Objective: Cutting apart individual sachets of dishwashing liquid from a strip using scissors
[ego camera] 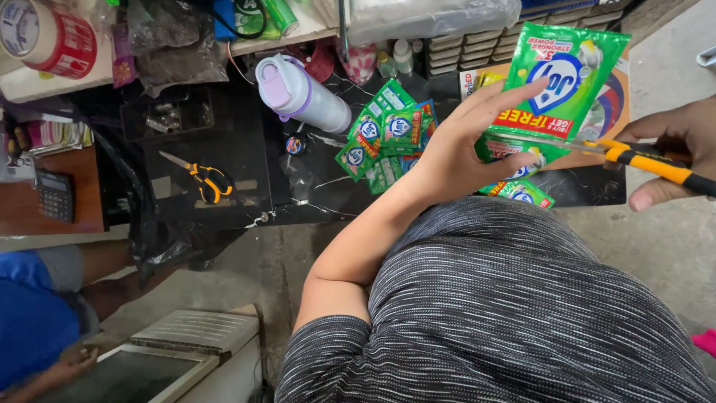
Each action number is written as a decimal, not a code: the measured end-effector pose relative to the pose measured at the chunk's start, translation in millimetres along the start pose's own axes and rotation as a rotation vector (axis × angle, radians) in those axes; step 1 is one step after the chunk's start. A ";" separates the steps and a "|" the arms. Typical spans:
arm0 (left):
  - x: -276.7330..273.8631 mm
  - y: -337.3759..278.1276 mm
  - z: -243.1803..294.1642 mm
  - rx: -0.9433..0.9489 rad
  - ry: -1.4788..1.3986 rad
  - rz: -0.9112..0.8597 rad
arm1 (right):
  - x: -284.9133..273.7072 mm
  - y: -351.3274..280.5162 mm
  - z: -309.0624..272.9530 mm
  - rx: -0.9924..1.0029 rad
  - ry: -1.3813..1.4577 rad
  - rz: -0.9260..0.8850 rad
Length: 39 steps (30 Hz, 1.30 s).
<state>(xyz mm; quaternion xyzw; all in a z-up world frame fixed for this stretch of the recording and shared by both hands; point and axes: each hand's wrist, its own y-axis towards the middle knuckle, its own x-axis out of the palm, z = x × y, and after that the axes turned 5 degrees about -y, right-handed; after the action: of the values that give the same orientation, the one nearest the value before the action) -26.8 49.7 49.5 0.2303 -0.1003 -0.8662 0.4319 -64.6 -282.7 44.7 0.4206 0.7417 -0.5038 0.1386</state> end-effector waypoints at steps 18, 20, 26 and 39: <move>-12.2 -7.4 -7.8 -0.141 -0.134 0.041 | 37.0 21.2 10.7 -0.103 0.047 0.114; -11.7 -8.4 -4.5 -0.209 -0.213 0.071 | 46.0 15.8 -15.8 -0.112 0.023 0.210; -1.1 -23.7 -19.7 -0.327 -0.283 0.210 | 102.9 25.4 -71.7 -0.482 0.464 0.509; 31.7 -52.2 -74.4 0.121 0.055 0.235 | 43.2 0.6 -105.5 -0.367 0.710 0.578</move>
<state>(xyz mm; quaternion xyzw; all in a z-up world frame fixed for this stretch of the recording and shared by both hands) -43.8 58.1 -44.8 0.2663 -0.1666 -0.7955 0.5182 -67.3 -170.6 65.0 0.7236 0.6725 -0.1312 0.0833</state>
